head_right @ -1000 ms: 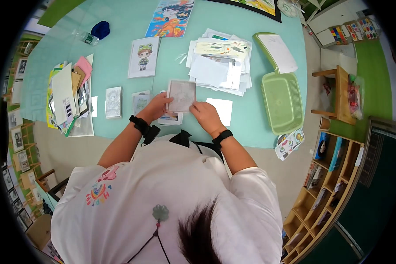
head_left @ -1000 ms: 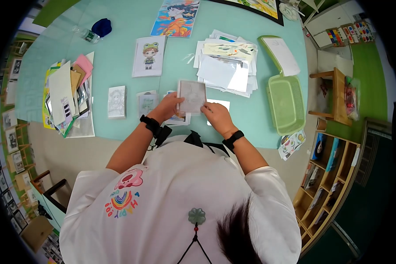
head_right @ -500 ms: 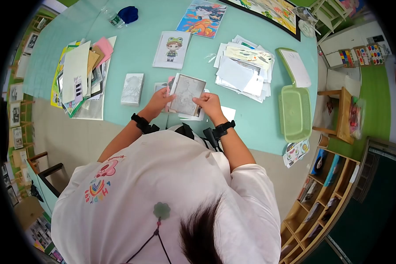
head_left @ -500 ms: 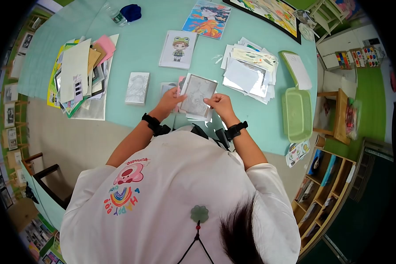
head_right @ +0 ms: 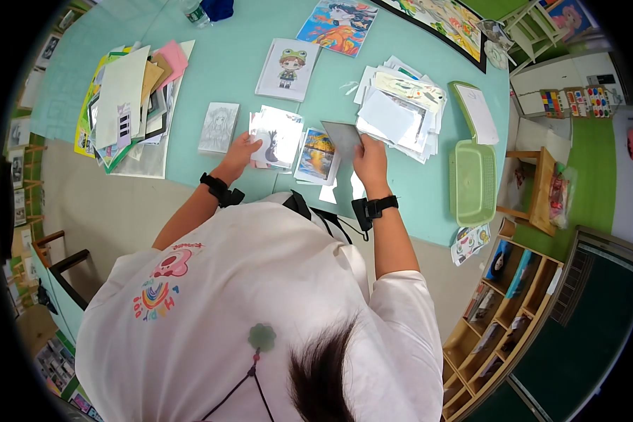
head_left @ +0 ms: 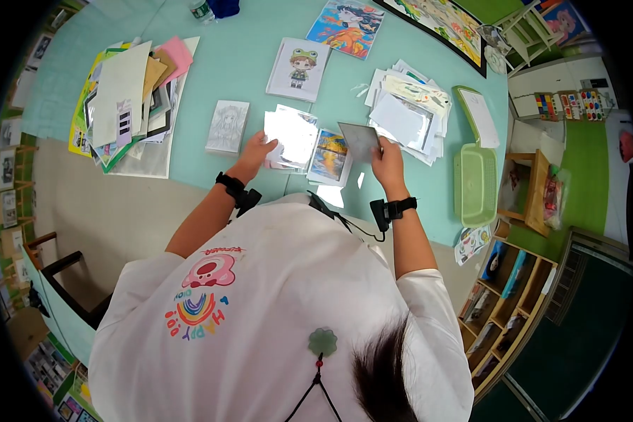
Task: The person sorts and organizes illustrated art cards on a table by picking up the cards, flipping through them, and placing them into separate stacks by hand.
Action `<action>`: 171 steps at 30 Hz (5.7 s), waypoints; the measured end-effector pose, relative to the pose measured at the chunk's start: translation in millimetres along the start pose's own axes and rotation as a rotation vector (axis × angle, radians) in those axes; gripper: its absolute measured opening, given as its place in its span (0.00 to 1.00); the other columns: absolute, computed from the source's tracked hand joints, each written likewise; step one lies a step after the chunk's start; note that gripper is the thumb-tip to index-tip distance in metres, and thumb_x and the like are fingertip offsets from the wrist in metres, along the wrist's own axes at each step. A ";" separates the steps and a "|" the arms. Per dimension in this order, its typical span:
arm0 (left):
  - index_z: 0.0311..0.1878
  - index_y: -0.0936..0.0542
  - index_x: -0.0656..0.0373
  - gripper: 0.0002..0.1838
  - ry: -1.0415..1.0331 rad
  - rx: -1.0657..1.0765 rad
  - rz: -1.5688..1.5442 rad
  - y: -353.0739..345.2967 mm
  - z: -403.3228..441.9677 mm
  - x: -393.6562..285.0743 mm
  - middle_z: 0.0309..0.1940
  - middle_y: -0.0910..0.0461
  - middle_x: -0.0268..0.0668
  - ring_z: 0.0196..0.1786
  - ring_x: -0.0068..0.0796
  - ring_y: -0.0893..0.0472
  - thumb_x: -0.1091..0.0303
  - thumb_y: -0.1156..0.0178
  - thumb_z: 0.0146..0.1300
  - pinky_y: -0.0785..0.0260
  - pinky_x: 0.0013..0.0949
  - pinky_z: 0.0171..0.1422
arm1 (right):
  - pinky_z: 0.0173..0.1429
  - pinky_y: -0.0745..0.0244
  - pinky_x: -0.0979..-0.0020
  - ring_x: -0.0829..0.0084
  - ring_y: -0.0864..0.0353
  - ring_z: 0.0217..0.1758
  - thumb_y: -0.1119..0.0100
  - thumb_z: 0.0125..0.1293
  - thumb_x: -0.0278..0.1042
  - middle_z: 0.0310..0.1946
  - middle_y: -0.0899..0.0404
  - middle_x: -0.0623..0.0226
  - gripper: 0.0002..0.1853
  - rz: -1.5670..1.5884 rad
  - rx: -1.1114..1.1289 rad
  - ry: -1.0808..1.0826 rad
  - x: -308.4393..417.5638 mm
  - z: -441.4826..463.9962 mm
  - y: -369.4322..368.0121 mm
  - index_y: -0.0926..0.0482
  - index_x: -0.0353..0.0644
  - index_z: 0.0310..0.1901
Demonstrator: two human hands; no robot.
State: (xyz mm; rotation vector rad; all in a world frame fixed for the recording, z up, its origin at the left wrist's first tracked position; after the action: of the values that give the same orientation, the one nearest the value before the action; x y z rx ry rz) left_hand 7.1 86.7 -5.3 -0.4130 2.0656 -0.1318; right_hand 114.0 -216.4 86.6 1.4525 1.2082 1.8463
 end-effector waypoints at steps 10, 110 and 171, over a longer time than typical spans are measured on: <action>0.64 0.36 0.63 0.23 0.049 0.137 0.095 -24.0 -21.4 -10.9 0.55 0.28 0.36 0.57 0.24 0.31 0.75 0.50 0.65 0.37 0.30 0.60 | 0.67 0.42 0.54 0.52 0.37 0.64 0.42 0.40 0.20 0.50 0.28 0.54 0.13 -0.014 0.004 0.729 145.3 -9.2 -35.1 0.22 0.38 0.32; 0.52 0.29 0.62 0.24 -0.538 -0.016 1.148 -67.1 -13.7 14.4 0.50 0.33 0.46 0.55 0.49 0.32 0.77 0.41 0.48 0.36 0.42 0.59 | 0.63 0.36 0.59 0.56 0.36 0.64 0.47 0.57 0.25 0.62 0.37 0.53 0.25 -0.357 0.035 0.034 -121.8 33.7 -30.5 0.35 0.41 0.58; 0.66 0.44 0.70 0.39 0.127 0.306 0.601 -65.5 17.2 49.2 0.60 0.34 0.52 0.61 0.43 0.30 0.66 0.36 0.56 0.34 0.38 0.62 | 0.29 0.26 0.74 0.75 0.22 0.24 0.35 0.53 0.27 0.23 0.21 0.66 0.06 0.583 0.257 -0.550 -65.5 -64.5 -147.1 0.22 0.36 0.30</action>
State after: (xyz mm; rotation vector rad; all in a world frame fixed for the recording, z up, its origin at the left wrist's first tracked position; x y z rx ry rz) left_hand 14.9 9.8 -37.3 0.4143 2.1593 -0.1096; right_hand 53.4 -219.7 -75.9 2.4538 0.8106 1.4625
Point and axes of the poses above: each hand's wrist, its own z-axis towards the middle knuckle, its own y-axis out of the back of the hand, x = y × z, the point moved 5 cm from there along z, towards the middle knuckle
